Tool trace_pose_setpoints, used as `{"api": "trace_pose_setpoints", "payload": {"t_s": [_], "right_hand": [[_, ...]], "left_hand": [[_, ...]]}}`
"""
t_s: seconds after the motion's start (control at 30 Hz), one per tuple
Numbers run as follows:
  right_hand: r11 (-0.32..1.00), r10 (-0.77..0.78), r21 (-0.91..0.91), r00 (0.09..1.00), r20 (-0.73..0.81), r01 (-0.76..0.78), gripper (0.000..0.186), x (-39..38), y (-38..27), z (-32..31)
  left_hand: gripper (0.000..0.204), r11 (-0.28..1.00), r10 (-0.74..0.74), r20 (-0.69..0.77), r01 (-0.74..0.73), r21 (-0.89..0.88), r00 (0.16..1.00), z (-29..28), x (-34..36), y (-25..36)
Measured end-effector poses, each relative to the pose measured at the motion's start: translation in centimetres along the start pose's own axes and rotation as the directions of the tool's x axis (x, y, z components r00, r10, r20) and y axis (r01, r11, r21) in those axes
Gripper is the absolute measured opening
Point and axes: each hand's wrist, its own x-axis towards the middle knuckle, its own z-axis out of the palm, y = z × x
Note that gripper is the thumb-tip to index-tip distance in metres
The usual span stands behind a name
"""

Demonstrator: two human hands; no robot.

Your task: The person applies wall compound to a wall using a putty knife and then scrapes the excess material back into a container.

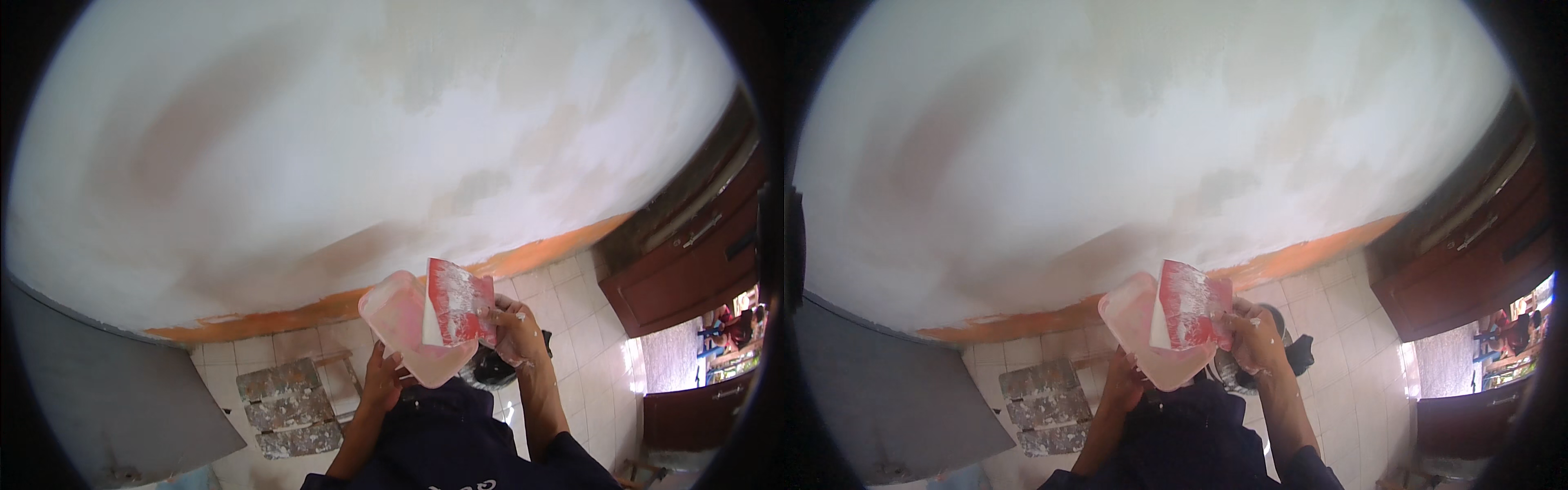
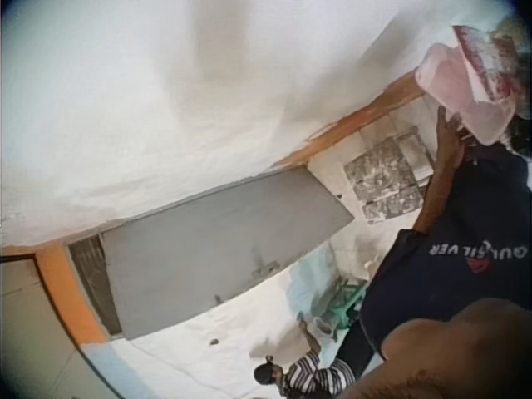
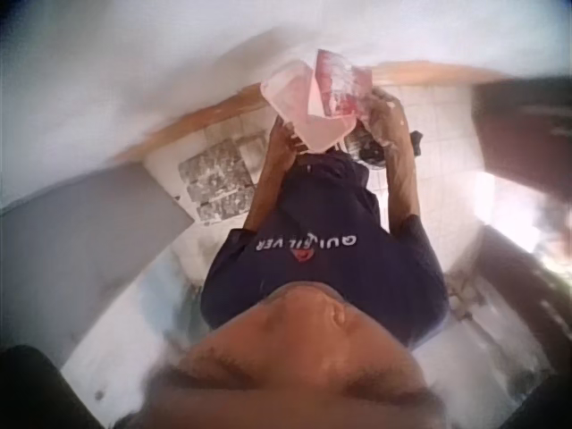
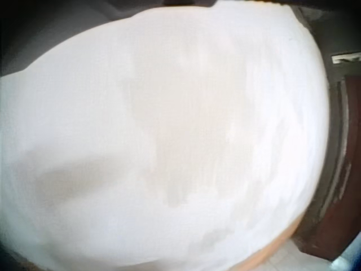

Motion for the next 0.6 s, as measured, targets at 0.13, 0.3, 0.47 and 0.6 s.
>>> {"api": "trace_pose_setpoints", "payload": {"t_s": [0.13,0.3,0.47,0.6], "right_hand": [[0.987,-0.102,0.129,0.995,0.016,0.099,0.031,0.0,-2.4,1.6],[0.889,-0.445,0.081,0.892,-0.076,0.451,0.026,0.4,-8.3,4.2],[0.467,-0.884,-0.233,0.445,-0.144,0.853,0.023,-0.4,-15.8,10.2],[-0.34,-0.917,-0.79,-0.365,0.159,0.509,0.018,5.1,-18.6,13.3]], "left_hand": [[0.054,1.0,-0.001,-0.043,0.001,-0.005,0.999,2.3,0.2,1.6],[0.047,0.999,0.049,-0.013,-0.048,0.024,0.999,4.6,0.5,2.8],[0.058,0.99,0.103,-0.015,-0.101,0.099,0.995,4.7,-1.0,3.4],[0.061,0.99,0.11,-0.042,-0.106,0.092,0.993,4.7,-1.6,3.1]]}}
